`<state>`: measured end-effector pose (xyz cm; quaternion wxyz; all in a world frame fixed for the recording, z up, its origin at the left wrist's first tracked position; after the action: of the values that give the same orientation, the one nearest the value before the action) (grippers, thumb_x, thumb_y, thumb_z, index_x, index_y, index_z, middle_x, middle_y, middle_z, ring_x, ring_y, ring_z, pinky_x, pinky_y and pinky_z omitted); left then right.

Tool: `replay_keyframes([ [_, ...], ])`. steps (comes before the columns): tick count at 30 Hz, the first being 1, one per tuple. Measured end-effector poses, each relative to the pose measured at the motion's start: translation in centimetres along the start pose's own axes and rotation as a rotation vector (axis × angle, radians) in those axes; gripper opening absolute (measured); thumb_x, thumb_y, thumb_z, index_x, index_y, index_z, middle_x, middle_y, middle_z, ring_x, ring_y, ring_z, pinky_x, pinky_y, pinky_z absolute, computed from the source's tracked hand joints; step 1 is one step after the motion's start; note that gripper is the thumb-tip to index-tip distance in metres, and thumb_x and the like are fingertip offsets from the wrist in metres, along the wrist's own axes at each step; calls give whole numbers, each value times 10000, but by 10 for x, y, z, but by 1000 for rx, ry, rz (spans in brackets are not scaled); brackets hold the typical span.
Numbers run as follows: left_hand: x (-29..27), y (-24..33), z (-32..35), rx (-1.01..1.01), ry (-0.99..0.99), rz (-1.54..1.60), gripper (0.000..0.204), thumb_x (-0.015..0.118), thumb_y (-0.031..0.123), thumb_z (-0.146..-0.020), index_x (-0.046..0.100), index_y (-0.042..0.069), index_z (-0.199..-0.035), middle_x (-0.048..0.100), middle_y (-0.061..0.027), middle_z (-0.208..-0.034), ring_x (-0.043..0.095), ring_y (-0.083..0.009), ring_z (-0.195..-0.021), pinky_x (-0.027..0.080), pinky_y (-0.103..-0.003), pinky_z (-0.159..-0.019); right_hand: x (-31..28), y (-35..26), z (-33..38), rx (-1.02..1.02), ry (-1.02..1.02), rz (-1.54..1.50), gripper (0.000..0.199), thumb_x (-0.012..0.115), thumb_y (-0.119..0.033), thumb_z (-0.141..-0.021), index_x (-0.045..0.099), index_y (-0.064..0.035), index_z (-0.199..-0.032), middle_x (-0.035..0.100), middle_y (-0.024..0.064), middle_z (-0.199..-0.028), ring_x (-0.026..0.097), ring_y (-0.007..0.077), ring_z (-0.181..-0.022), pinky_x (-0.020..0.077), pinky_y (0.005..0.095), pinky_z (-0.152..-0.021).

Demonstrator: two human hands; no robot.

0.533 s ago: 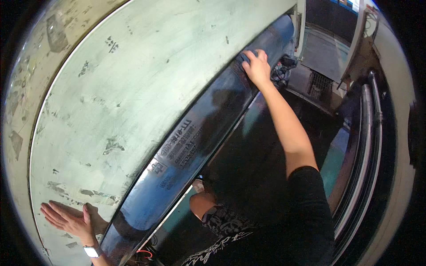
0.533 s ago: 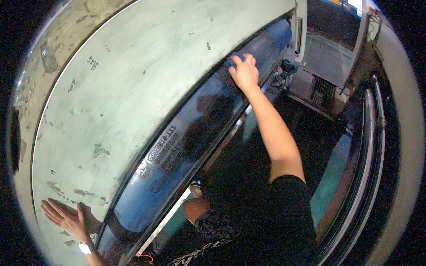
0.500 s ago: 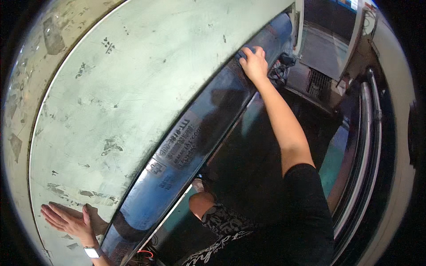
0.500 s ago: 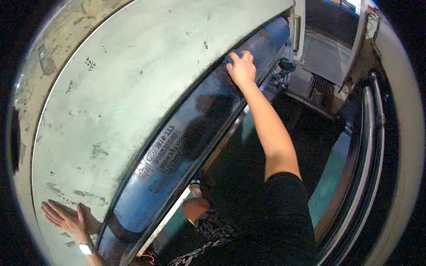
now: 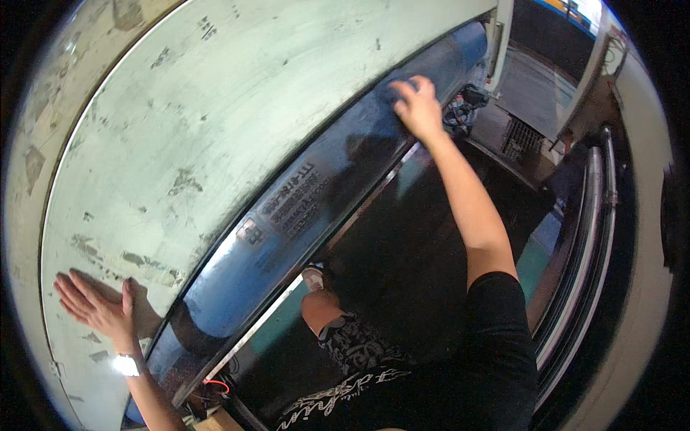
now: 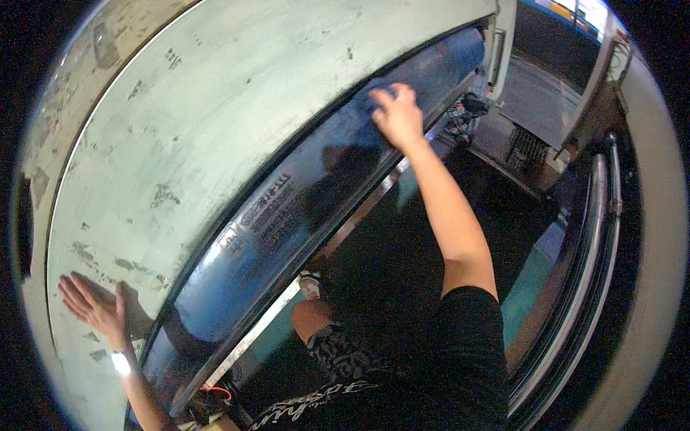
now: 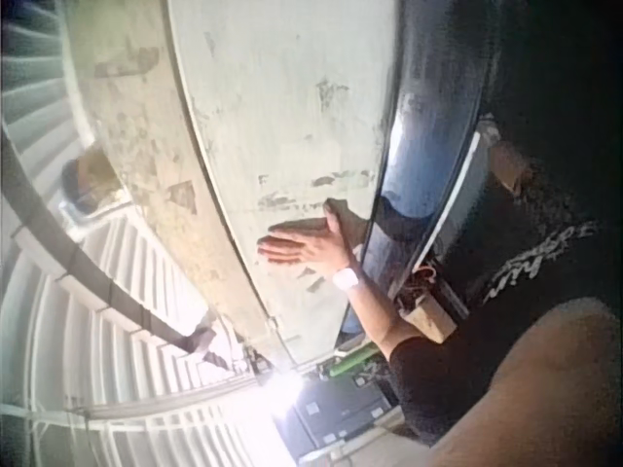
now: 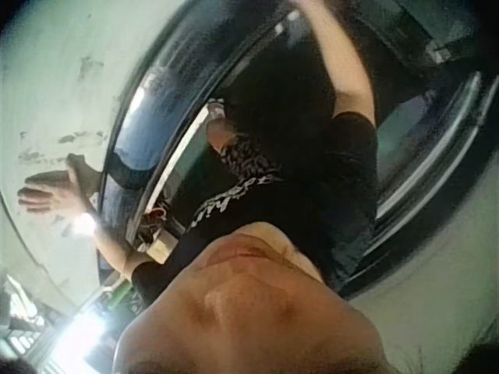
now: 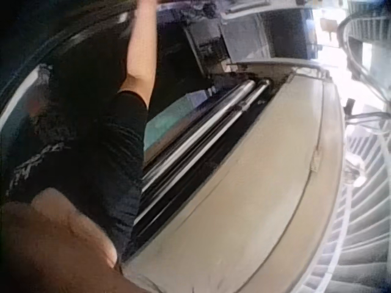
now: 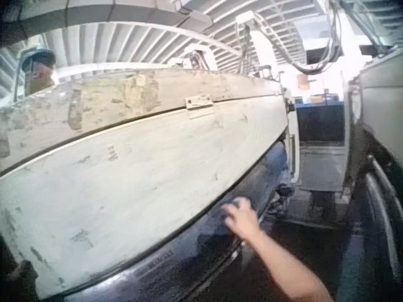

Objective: The person wipes a large, curved, reflective surface with a blue cloth. They use both hands to rub the surface in circular and linear motions, occasionally adjusting the cloth's position. The task involves cleaning or polishing the surface, which appears to be part of a larger machine or vehicle.

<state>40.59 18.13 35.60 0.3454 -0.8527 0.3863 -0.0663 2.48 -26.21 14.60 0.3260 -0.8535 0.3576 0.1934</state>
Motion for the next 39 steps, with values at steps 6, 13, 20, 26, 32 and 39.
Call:
replay_keyframes([
  [6, 7, 9, 2, 8, 32, 21, 928, 515, 645, -764, 246, 46, -1420, 205, -187, -1472, 159, -331, -1374, 89, -461, -1111, 10, 29, -17, 416, 147, 62, 390, 636, -216, -747, 587, -243, -1133, 436, 210, -1201, 438, 375, -1110, 442, 453, -876],
  [13, -3, 1, 5, -9, 41, 70, 896, 590, 576, -758, 274, 51, -1412, 219, -169, -1472, 179, -322, -1370, 106, -460, -1103, 9, -86, 51, -39, -113, -206, 396, 628, -196, -744, 586, -232, -1136, 422, 230, -1230, 424, 393, -1150, 416, 446, -912],
  [20, 8, -1, 10, -78, 24, 98, 922, 550, 668, -738, 310, 74, -1400, 223, -150, -1472, 145, -287, -1384, 55, -431, -1112, 13, -221, 137, 7, 74, -385, 412, 647, -70, -626, 612, -200, -1015, 446, 197, -1132, 480, 368, -983, 440, 450, -812],
  [26, 5, -6, 15, -90, 35, 145, 883, 532, 672, -751, 324, 111, -1401, 243, -130, -1469, 160, -275, -1382, 41, -421, -1117, -3, -303, 177, -494, -186, -379, 370, 696, -165, -646, 633, -195, -1009, 489, 136, -1099, 497, 338, -946, 502, 406, -713],
  [32, 3, -6, 15, -94, 43, 113, 844, 549, 630, -763, 359, 85, -1379, 300, -134, -1446, 225, -287, -1361, 103, -440, -1098, -5, -151, 97, 54, 75, -108, 335, 621, -128, -718, 632, -192, -1047, 507, 221, -1125, 489, 389, -1032, 474, 445, -834],
  [39, 10, -3, 12, -124, 16, 119, 842, 527, 647, -767, 359, 93, -1379, 282, -152, -1450, 196, -294, -1370, 57, -447, -1105, 1, -333, 189, -318, -127, -427, 372, 668, -162, -685, 608, -202, -1050, 484, 152, -1066, 487, 341, -979, 485, 437, -780],
])
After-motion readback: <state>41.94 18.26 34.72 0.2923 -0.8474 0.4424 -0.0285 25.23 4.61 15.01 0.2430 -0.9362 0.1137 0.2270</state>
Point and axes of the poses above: each hand's wrist, its own z-axis away from the middle knuckle, its own x-axis out of the palm, y = z × x, the point moved 5 cm from there along -z, towards the middle knuckle
